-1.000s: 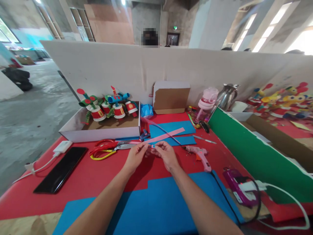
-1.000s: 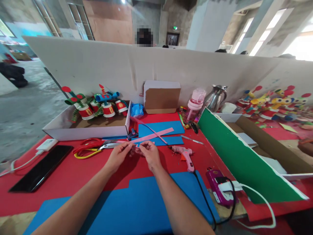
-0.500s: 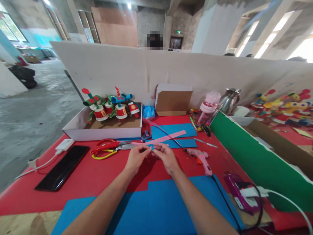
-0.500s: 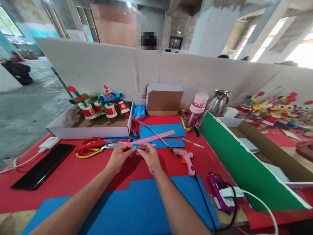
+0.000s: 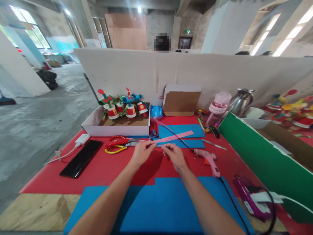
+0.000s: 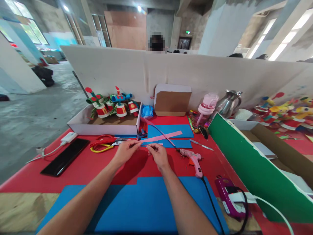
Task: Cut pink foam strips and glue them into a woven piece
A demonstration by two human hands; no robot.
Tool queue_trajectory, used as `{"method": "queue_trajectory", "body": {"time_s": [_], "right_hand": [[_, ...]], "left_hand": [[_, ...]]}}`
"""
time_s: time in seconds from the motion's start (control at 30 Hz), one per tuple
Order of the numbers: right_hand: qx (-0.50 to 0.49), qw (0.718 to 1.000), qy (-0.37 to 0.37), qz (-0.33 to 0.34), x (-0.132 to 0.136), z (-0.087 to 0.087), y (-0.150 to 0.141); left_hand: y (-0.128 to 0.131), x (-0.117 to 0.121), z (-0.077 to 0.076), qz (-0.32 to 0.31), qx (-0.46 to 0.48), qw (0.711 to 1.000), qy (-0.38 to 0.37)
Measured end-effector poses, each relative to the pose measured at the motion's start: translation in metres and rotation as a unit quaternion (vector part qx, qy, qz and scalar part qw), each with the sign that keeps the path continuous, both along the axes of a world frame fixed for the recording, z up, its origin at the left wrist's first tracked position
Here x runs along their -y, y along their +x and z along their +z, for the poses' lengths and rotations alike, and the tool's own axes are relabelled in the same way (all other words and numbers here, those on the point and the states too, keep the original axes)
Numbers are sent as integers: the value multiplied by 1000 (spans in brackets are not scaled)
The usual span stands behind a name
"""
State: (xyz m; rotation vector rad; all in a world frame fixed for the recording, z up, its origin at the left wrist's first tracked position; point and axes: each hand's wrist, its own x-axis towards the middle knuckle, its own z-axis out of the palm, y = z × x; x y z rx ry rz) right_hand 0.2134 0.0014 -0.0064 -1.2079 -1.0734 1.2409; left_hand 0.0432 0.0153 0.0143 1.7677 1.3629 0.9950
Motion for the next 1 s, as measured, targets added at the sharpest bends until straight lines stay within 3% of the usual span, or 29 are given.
{"method": "queue_trajectory", "body": {"time_s": [0.1, 0.2, 0.27, 0.33, 0.63, 0.87, 0.93, 1.0], "right_hand": [[-24, 999, -25, -2, 0, 1, 3], [-50, 998, -30, -20, -1, 3, 5], [-66, 997, -28, -24, -2, 4, 5], [-79, 996, -28, -21, -2, 5, 5], [-115, 992, -53, -10, -3, 6, 13], [-196, 979, -40, -26, -7, 7, 17], [-191, 981, -40, -20, -7, 6, 17], [-183, 982, -39, -13, -7, 5, 17]], "left_hand": [[-47, -7, 18, 53, -203, 975, 67], [-101, -14, 26, 90, -421, 901, 57], [-129, -17, 25, 96, -470, 875, 59], [-144, -19, 20, 84, -474, 874, 67], [-140, -23, 12, 5, -514, 857, 51], [-133, -21, 26, 73, -555, 824, 89], [-132, -20, 28, 78, -544, 831, 90], [-132, -17, 27, 42, -519, 850, 82]]}}
